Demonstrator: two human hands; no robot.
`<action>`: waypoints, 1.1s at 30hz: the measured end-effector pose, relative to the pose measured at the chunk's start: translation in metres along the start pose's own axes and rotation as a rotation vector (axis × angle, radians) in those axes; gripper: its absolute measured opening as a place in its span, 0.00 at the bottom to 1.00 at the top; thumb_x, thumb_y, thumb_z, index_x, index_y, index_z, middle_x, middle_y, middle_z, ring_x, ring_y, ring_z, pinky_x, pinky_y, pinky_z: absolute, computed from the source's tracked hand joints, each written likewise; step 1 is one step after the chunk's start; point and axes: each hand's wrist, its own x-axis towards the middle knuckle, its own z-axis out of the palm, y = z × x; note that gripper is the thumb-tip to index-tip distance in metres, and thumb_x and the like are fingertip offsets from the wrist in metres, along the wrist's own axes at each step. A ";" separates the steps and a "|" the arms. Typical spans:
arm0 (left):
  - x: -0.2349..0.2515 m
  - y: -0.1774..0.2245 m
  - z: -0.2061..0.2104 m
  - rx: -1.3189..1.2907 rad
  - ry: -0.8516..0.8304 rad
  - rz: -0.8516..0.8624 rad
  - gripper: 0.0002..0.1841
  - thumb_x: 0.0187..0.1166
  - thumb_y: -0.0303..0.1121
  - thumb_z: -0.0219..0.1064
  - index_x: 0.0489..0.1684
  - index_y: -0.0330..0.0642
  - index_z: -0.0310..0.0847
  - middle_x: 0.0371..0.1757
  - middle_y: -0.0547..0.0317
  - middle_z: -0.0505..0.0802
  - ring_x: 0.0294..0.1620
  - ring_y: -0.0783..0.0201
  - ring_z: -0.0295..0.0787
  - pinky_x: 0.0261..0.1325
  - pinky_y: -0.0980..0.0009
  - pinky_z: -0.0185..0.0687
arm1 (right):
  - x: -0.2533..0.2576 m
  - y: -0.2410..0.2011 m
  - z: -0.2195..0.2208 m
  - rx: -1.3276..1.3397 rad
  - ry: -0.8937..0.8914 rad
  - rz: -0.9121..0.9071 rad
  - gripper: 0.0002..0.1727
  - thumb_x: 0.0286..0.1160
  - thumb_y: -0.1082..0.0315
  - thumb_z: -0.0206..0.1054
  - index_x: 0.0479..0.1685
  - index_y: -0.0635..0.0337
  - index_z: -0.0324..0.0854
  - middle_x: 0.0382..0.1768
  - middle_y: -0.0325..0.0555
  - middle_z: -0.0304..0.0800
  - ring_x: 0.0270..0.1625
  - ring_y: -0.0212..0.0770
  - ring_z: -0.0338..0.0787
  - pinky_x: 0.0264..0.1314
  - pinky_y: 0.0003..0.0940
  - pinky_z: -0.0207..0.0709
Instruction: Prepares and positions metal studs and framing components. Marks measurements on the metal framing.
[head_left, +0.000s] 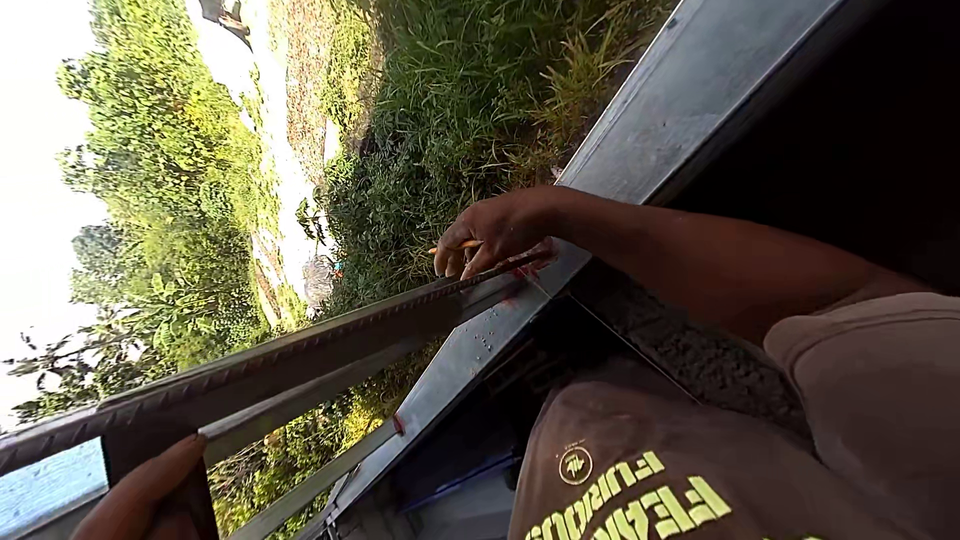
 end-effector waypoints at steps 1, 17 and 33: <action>0.002 0.003 0.004 0.030 0.013 -0.021 0.18 0.89 0.27 0.47 0.56 0.17 0.79 0.38 0.40 0.88 0.31 0.64 0.82 0.36 0.67 0.79 | 0.005 0.001 -0.001 0.000 -0.033 -0.011 0.15 0.77 0.69 0.74 0.61 0.60 0.88 0.50 0.43 0.95 0.51 0.32 0.92 0.59 0.31 0.85; 0.008 -0.011 -0.023 -0.523 -0.170 -0.068 0.19 0.83 0.34 0.60 0.67 0.31 0.79 0.54 0.69 0.91 0.45 0.79 0.85 0.48 0.78 0.80 | 0.026 0.004 0.000 0.132 -0.074 -0.127 0.06 0.78 0.70 0.73 0.46 0.63 0.90 0.34 0.42 0.91 0.34 0.29 0.87 0.37 0.27 0.80; 0.022 -0.008 -0.040 -0.401 -0.287 -0.157 0.18 0.80 0.23 0.58 0.66 0.32 0.81 0.52 0.70 0.93 0.43 0.80 0.87 0.47 0.79 0.83 | 0.027 0.011 0.000 0.166 -0.076 -0.136 0.06 0.77 0.70 0.74 0.46 0.62 0.90 0.32 0.41 0.91 0.28 0.29 0.85 0.30 0.26 0.78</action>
